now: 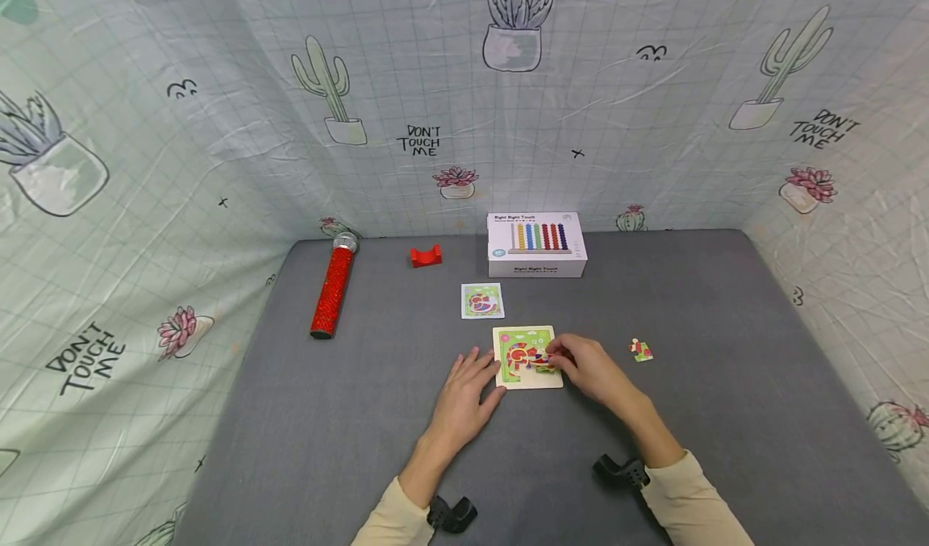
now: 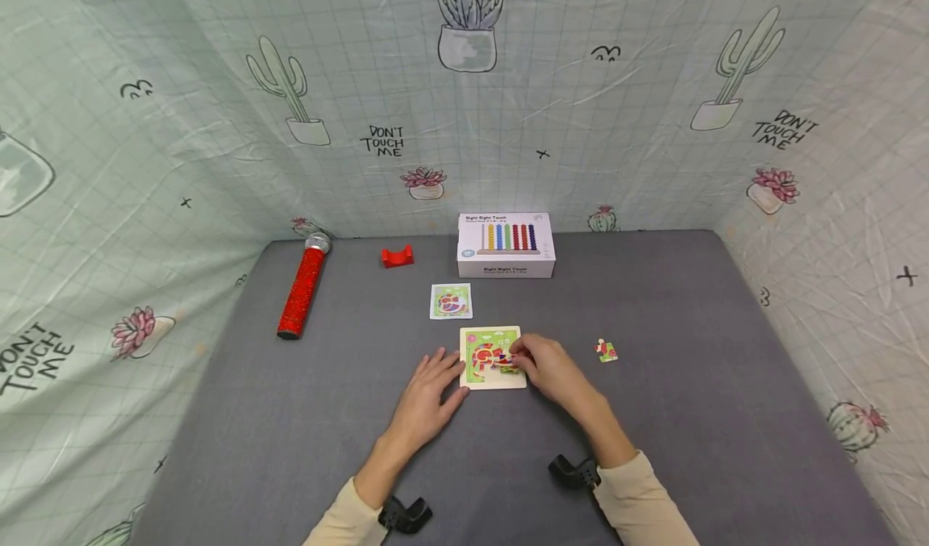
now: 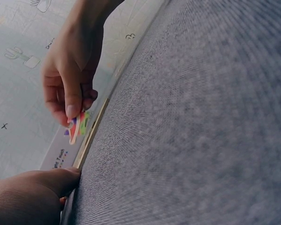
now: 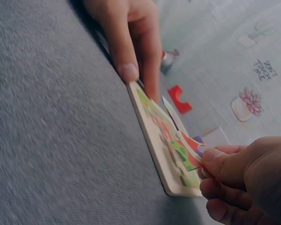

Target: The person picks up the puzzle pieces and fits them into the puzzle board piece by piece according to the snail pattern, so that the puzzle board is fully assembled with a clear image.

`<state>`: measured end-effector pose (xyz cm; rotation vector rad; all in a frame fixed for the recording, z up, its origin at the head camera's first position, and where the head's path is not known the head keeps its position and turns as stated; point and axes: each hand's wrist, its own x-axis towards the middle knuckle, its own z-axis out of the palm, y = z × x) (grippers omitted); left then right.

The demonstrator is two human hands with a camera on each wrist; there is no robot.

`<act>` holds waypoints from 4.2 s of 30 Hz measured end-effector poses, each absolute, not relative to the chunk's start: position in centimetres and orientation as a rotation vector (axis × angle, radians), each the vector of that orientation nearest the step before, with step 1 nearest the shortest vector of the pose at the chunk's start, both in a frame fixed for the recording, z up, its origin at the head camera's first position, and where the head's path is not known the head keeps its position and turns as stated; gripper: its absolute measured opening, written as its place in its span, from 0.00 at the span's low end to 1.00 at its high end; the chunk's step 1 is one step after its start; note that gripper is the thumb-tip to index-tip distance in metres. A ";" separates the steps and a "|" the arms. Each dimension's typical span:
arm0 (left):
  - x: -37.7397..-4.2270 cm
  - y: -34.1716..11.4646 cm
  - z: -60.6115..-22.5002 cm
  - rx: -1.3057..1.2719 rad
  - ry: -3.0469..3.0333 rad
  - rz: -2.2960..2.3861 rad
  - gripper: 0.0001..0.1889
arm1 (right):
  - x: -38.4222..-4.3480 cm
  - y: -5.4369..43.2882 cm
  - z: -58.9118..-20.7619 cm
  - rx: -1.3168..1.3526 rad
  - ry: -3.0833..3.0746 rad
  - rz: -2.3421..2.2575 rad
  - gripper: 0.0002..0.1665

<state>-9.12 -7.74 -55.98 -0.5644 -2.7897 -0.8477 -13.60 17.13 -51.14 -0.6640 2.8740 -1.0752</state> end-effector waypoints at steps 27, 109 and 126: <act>-9.2 -7.8 -56.0 -0.579 -2.771 -0.820 0.23 | -13.4 15.0 -53.1 -0.803 2.913 -0.981 0.09; -9.1 -7.7 -56.0 -0.571 -2.788 -0.814 0.23 | -13.1 28.0 -52.7 -0.229 3.096 -0.960 0.26; -9.1 -7.8 -55.9 -0.577 -2.771 -0.812 0.23 | -13.6 28.5 -52.3 -0.152 2.984 -0.860 0.28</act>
